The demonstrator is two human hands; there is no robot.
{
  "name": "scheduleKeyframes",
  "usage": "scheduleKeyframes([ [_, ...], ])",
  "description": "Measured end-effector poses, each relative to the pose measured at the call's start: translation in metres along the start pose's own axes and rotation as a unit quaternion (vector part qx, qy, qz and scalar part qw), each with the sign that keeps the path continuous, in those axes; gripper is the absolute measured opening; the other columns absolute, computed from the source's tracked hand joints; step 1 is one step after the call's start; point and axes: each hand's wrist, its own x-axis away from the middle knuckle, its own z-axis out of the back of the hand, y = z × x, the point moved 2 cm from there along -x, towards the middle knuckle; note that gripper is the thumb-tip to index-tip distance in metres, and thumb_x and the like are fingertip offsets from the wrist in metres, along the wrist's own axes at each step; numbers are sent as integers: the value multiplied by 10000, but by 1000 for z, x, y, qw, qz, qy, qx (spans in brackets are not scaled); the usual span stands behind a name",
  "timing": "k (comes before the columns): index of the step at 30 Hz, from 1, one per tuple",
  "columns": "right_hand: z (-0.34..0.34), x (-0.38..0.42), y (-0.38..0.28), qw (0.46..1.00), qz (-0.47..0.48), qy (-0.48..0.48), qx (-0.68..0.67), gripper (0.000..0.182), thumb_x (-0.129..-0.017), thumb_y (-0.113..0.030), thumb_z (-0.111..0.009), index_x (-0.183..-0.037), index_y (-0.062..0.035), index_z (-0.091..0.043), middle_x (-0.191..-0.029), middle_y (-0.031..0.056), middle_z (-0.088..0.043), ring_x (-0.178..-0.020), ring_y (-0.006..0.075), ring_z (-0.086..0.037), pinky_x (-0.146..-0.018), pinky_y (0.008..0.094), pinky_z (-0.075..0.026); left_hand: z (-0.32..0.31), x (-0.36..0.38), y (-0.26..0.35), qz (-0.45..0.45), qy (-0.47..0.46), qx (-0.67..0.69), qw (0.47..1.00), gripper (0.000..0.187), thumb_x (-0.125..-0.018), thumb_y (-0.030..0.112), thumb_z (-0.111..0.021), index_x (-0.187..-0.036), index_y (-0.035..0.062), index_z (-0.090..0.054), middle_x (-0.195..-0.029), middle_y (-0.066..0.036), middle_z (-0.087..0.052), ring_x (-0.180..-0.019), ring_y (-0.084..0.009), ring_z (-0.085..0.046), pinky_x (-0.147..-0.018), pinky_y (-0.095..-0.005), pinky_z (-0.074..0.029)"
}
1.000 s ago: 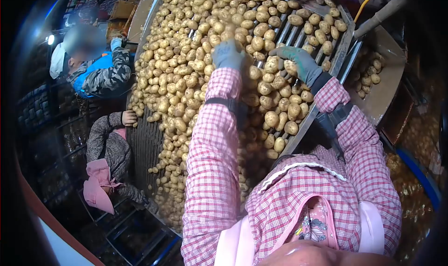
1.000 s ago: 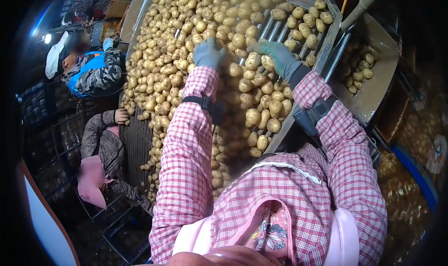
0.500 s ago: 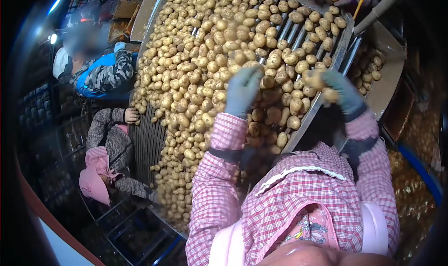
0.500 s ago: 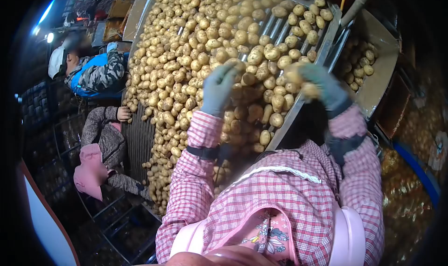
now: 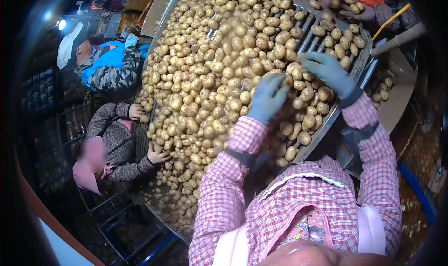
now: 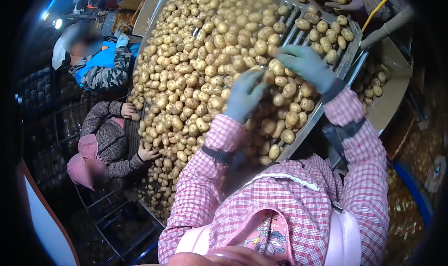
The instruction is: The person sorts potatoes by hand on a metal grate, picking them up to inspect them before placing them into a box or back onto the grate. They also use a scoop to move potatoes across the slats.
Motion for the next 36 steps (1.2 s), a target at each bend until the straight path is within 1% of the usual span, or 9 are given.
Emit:
scheduleKeyframes([
  [6,-9,-134,15,972,28,69,224,359,-951,-315,-583,-1163,-48,-695,-971,136,-719,-879,295,-671,-817,395,-517,112,3,-82,147,139,-26,979,381,-910,196,-674,-1240,6,-662,-1320,-203,-612,-1146,-342,-613,-1064,-423,-458],
  [9,-22,-197,27,959,112,94,241,400,-919,-339,-575,-1224,-97,-667,-1028,191,-710,-961,391,-661,-885,445,-508,170,25,-130,186,171,-233,939,441,-922,220,-654,-1284,-28,-620,-1375,-230,-564,-1278,-366,-515,-1118,-461,-404],
  [12,-49,-239,25,942,133,137,275,457,-893,-314,-593,-1305,-118,-626,-1246,201,-669,-1148,374,-639,-993,434,-488,212,62,-174,218,254,-366,868,518,-916,275,-677,-1317,-39,-585,-1352,-246,-581,-1287,-397,-511,-1112,-467,-387],
  [16,-67,-247,11,923,6,121,365,543,-868,-328,-628,-1378,-149,-575,-1304,185,-651,-1200,368,-623,-1023,443,-482,215,76,-167,521,251,-120,807,782,-1014,363,-563,-1623,124,-135,-1589,-308,-287,-1491,-422,-285,-1206,-528,-300],
  [22,-63,-271,13,899,-23,-22,438,572,-794,-462,-759,-1214,-79,-692,-1235,165,-694,-1148,340,-656,-978,429,-503,189,9,-139,467,234,61,851,894,-999,467,-555,-1631,186,12,-1635,-278,-196,-1437,-462,-357,-1162,-582,-360],
  [26,-70,-249,18,937,45,-80,336,450,-827,-388,-759,-1104,-35,-732,-1080,151,-742,-1016,298,-698,-908,402,-534,149,-42,-127,355,147,20,923,685,-939,401,-618,-1507,67,-432,-1380,-274,-556,-1232,-374,-581,-1015,-461,-488],
  [29,-49,-197,-7,997,-30,-70,3,369,-905,-317,-710,-1107,-9,-721,-963,122,-728,-944,208,-699,-760,307,-570,126,-54,-95,210,71,-149,963,465,-927,412,-645,-1277,106,-652,-1207,-218,-660,-1097,-361,-638,-979,-441,-495],
  [32,-28,-175,12,942,-7,-48,-331,406,-978,-339,-624,-1226,-21,-664,-1026,122,-699,-860,178,-708,-618,245,-605,129,-81,-97,98,73,-166,979,406,-914,388,-667,-1167,74,-710,-1168,-193,-677,-1084,-355,-639,-991,-422,-486],
  [36,-13,-138,-5,938,-87,-48,-331,429,-1028,-375,-528,-1221,-16,-662,-1073,99,-699,-836,178,-711,-636,308,-621,134,-168,-128,90,126,-118,981,409,-911,348,-666,-1189,48,-688,-1156,-179,-686,-1114,-356,-631,-988,-434,-485],
])
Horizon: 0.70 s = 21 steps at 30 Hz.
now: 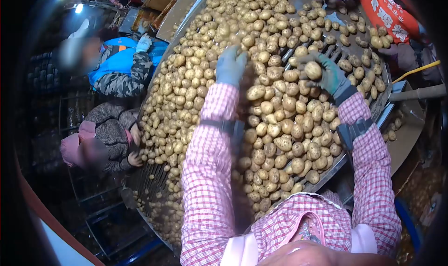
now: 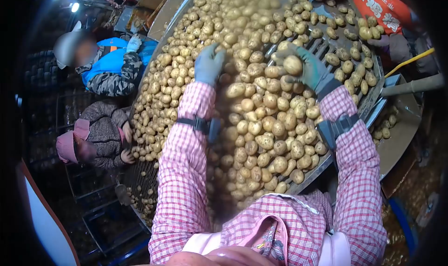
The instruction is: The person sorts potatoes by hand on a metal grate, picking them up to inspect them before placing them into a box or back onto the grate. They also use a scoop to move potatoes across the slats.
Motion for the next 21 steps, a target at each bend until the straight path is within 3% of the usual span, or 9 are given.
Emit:
scheduleKeyframes([
  [3,24,-6,18,999,-3,35,35,302,-997,-276,-619,-1149,-21,-677,-953,63,-657,-699,147,-677,-570,271,-578,-46,-60,-26,-8,43,-83,996,428,-902,372,-664,-1205,68,-673,-1161,-170,-681,-1108,-355,-635,-982,-446,-489],
  [7,6,26,18,997,1,19,80,270,-971,-174,-630,-1198,-35,-671,-945,40,-646,-743,131,-680,-634,253,-600,-78,-78,-7,70,-84,-210,971,406,-875,376,-667,-1171,98,-678,-1178,-179,-688,-1101,-350,-651,-992,-441,-493],
  [10,-1,32,19,994,-14,48,99,284,-982,-179,-620,-1200,-2,-662,-957,38,-653,-718,111,-677,-611,233,-595,-83,-69,-12,86,-46,-5,995,386,-879,338,-649,-1170,87,-670,-1044,-181,-715,-996,-320,-689,-922,-432,-528],
  [11,-3,32,18,993,-22,51,108,281,-985,-178,-616,-1199,-2,-664,-961,41,-655,-727,107,-676,-610,227,-592,-82,-61,-15,50,-38,122,991,372,-887,298,-632,-1170,59,-670,-921,-168,-717,-832,-254,-704,-766,-406,-575],
  [12,-6,31,19,995,-14,26,94,276,-989,-179,-615,-1194,-2,-668,-962,45,-656,-728,105,-674,-601,225,-587,-70,-43,-1,143,-81,279,946,381,-897,294,-623,-1185,48,-666,-937,-166,-720,-814,-239,-702,-732,-379,-578],
  [14,-10,28,23,998,0,-23,66,267,-997,-181,-611,-1185,-3,-675,-964,54,-658,-730,100,-669,-583,221,-576,-28,14,48,314,-156,558,752,400,-916,285,-606,-1216,26,-658,-971,-163,-728,-779,-208,-699,-664,-327,-584],
  [15,-15,22,26,997,-4,5,74,287,-1021,-222,-583,-1198,-20,-683,-955,65,-654,-700,102,-662,-565,225,-555,-23,31,41,300,-149,602,725,384,-931,284,-591,-1207,28,-663,-968,-156,-727,-759,-205,-693,-630,-300,-575],
  [17,-7,2,38,938,208,-38,276,315,-1031,-248,-564,-1230,-32,-679,-945,59,-655,-715,101,-668,-604,229,-551,0,66,29,283,-121,665,681,383,-972,340,-574,-1183,36,-668,-963,-137,-721,-731,-205,-678,-600,-285,-567],
  [21,-37,6,36,981,-19,-65,181,328,-1038,-226,-536,-1260,-41,-691,-931,22,-662,-851,72,-650,-783,221,-522,29,140,-19,308,10,656,689,293,-975,333,-645,-1013,43,-655,-867,-88,-667,-717,-211,-659,-558,-308,-535],
])
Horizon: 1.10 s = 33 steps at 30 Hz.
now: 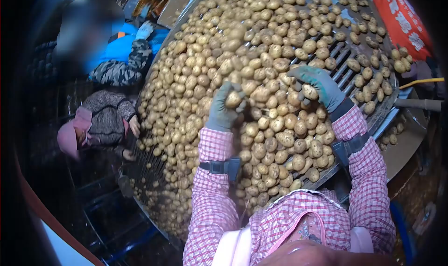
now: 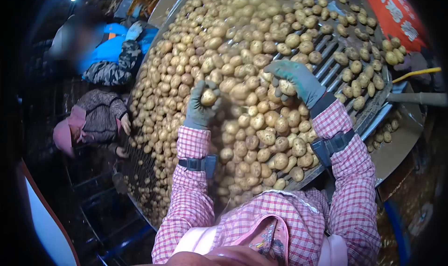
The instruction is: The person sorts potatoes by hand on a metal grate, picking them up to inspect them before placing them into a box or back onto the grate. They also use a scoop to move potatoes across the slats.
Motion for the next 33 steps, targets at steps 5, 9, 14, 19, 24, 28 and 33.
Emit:
scheduleKeyframes([
  [5,-23,11,-4,994,-69,-63,-49,303,-1012,-227,-590,-1201,-27,-717,-890,12,-684,-825,72,-655,-743,220,-522,46,17,51,-61,89,-149,983,99,-839,13,-631,-928,-2,-674,-839,-127,-657,-738,-190,-640,-522,-256,-516],
  [9,-28,9,14,997,-48,-52,11,323,-1002,-255,-612,-1208,-29,-715,-1119,50,-693,-1070,139,-637,-985,281,-476,58,-32,64,-75,120,-369,919,267,-819,-43,-597,-1061,-44,-711,-1017,-159,-722,-893,-195,-675,-800,-295,-573],
  [14,-33,20,20,998,-22,-52,-13,314,-987,-251,-647,-1183,-10,-696,-930,65,-660,-795,157,-644,-698,273,-506,28,-107,42,-172,92,-768,610,524,-840,187,-719,-1314,-18,-626,-1071,-131,-734,-915,-213,-704,-849,-303,-544],
  [19,-42,29,17,999,-21,-43,-25,319,-986,-257,-644,-1174,-3,-689,-865,69,-659,-685,158,-657,-603,262,-523,30,-129,42,6,-20,-624,781,459,-884,240,-686,-1297,44,-643,-1180,-172,-696,-1067,-277,-679,-933,-364,-542],
  [24,-38,39,25,994,-8,-87,70,354,-997,-230,-534,-1256,-50,-695,-1166,80,-685,-1085,186,-647,-980,308,-497,19,-46,51,-24,-23,-370,928,344,-850,176,-757,-1120,-21,-679,-1054,-111,-689,-887,-176,-659,-820,-295,-559],
  [28,-55,58,38,991,17,-111,72,358,-985,-166,-488,-1273,-48,-667,-1111,64,-675,-953,165,-652,-865,284,-536,29,26,62,-16,101,-210,972,439,-895,246,-732,-1226,-17,-613,-1055,-136,-673,-789,-171,-664,-598,-280,-569],
  [33,-136,100,39,981,-79,-140,-108,331,-1040,-304,-559,-1230,-53,-660,-977,103,-687,-642,164,-692,-516,272,-560,-16,127,-5,-33,29,-155,987,402,-953,188,-658,-1298,-13,-607,-1137,-126,-684,-909,-200,-689,-736,-277,-592],
])
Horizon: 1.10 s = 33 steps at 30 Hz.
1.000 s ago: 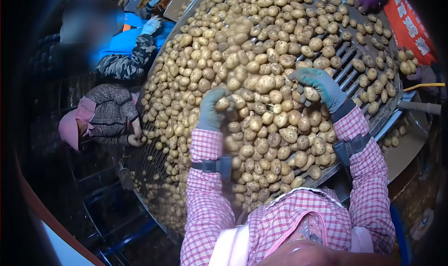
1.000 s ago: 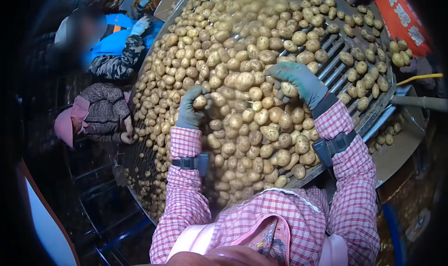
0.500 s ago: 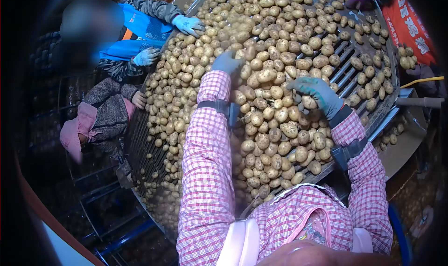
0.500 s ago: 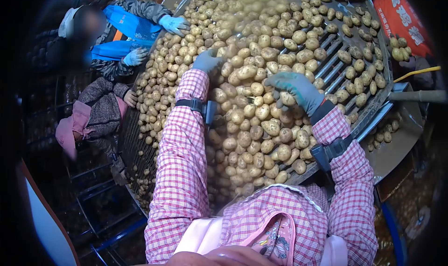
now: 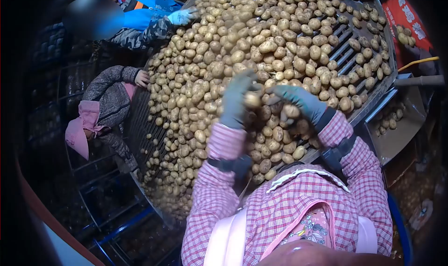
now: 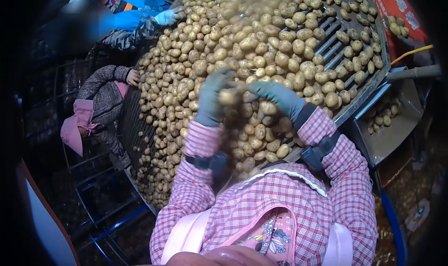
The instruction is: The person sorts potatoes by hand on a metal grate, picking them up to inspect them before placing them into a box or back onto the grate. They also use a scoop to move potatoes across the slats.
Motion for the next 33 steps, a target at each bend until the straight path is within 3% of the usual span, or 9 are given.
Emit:
scheduleKeyframes([
  [2,-3,3,35,990,-112,-57,-68,401,-1033,-338,-566,-1290,-36,-629,-987,93,-691,-644,165,-694,-530,266,-564,-20,27,-32,-110,-78,-163,977,332,-1013,206,-583,-1261,-4,-657,-1231,-136,-674,-1177,-246,-610,-1014,-357,-492],
  [6,-12,23,55,996,-48,-8,-68,486,-1019,-381,-574,-1348,-23,-566,-968,86,-701,-616,120,-646,-533,217,-519,11,-9,-11,-259,63,-379,886,365,-957,267,-646,-1215,9,-670,-1191,-151,-669,-1120,-275,-616,-1000,-387,-481],
  [8,-12,41,53,992,-57,-17,-114,504,-1023,-369,-562,-1386,-19,-542,-999,72,-699,-639,116,-637,-551,206,-523,40,-57,-17,-297,85,-575,757,382,-909,256,-673,-1194,1,-667,-1140,-157,-677,-1075,-281,-620,-966,-400,-491],
  [11,-4,53,58,981,-56,7,-183,502,-1034,-375,-538,-1390,-21,-546,-1051,70,-698,-683,120,-641,-563,212,-533,43,-95,-32,-219,88,-663,711,388,-863,204,-682,-1201,14,-663,-1091,-135,-692,-999,-257,-649,-874,-373,-531],
  [14,-2,69,46,963,0,51,-265,506,-1041,-391,-516,-1379,-16,-558,-1070,79,-703,-683,127,-640,-548,228,-537,34,-83,-5,-54,44,-199,977,402,-831,167,-672,-1204,20,-662,-1038,-102,-699,-911,-222,-673,-784,-332,-563],
  [18,26,67,46,962,108,73,-241,588,-1049,-458,-475,-1393,16,-528,-1264,137,-677,-935,222,-730,-602,274,-605,-4,-13,-25,75,-121,142,980,508,-916,231,-622,-1370,12,-560,-1196,-95,-678,-1031,-247,-682,-891,-400,-589],
  [22,20,78,48,932,111,58,-339,593,-1043,-465,-488,-1388,16,-536,-1240,139,-683,-981,256,-725,-688,331,-639,-66,48,-52,100,-284,66,951,533,-959,252,-612,-1419,-1,-518,-1284,-122,-634,-1160,-204,-617,-1016,-345,-493],
  [27,34,99,81,894,92,-18,-437,742,-982,-563,-544,-1421,32,-484,-1195,224,-675,-883,353,-738,-614,428,-655,-85,97,-74,37,-196,-89,976,581,-1052,323,-513,-1533,21,-386,-1508,-139,-460,-1364,-224,-458,-1123,-340,-398],
  [33,59,172,94,884,231,197,-356,811,-952,-589,-574,-1404,77,-474,-1224,257,-646,-830,369,-737,-558,396,-647,-67,106,-94,11,-232,-113,966,510,-1079,322,-459,-1498,30,-453,-1479,-124,-506,-1344,-234,-491,-1112,-348,-409],
])
